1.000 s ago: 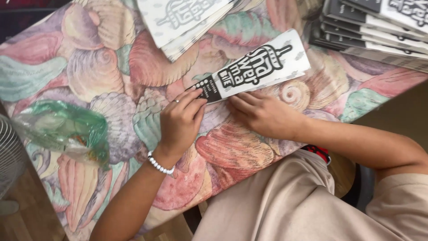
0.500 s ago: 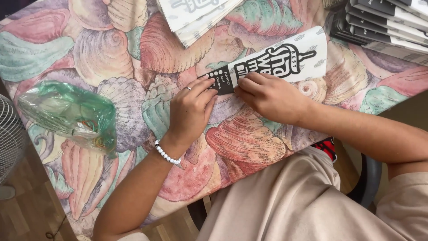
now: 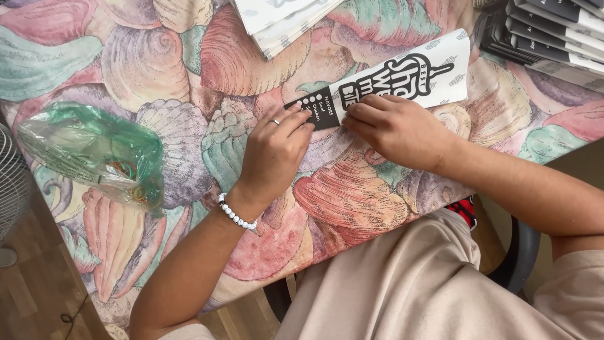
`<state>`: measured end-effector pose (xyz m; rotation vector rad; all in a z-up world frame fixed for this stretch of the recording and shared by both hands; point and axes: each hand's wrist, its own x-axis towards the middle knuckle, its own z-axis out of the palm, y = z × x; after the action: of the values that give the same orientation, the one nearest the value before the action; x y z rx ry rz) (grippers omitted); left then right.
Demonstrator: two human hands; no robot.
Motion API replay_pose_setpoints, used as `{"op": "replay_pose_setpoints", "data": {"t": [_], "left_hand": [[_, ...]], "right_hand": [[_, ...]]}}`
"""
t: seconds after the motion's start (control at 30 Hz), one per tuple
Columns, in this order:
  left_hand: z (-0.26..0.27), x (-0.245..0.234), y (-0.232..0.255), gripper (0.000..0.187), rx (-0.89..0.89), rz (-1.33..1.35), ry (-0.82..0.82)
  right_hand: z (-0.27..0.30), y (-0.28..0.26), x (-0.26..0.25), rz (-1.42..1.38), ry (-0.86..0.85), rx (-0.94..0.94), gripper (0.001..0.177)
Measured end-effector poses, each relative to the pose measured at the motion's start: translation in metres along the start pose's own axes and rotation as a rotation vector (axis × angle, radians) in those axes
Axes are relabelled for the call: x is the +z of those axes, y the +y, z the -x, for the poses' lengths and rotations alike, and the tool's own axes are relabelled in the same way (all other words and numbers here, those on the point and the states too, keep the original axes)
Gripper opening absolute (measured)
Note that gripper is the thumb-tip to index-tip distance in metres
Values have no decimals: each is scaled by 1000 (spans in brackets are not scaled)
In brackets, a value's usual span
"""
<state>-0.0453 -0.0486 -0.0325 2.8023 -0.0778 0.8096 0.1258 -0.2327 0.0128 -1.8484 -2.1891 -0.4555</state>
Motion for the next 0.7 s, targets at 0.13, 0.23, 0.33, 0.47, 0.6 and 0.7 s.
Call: {"op": "replay_pose_setpoints", "data": {"t": [0.13, 0.23, 0.33, 0.47, 0.6, 0.7], "left_hand": [[-3, -6, -3, 8, -2, 27, -45], [-2, -11, -4, 8, 11, 49, -70], [-5, -15, -5, 10, 16, 62, -110], [-1, -15, -9, 13, -27, 88, -161], [-2, -15, -6, 14, -46, 54, -181], [1, -12, -5, 12, -13, 19, -175]], "right_hand": [[3, 1, 1, 14, -13, -3, 9], [4, 0, 0, 20, -31, 3, 10], [5, 1, -1, 12, -30, 6, 9], [6, 4, -1, -13, -26, 8, 8], [5, 5, -2, -23, -26, 0, 8], [5, 6, 0, -25, -20, -4, 8]]}}
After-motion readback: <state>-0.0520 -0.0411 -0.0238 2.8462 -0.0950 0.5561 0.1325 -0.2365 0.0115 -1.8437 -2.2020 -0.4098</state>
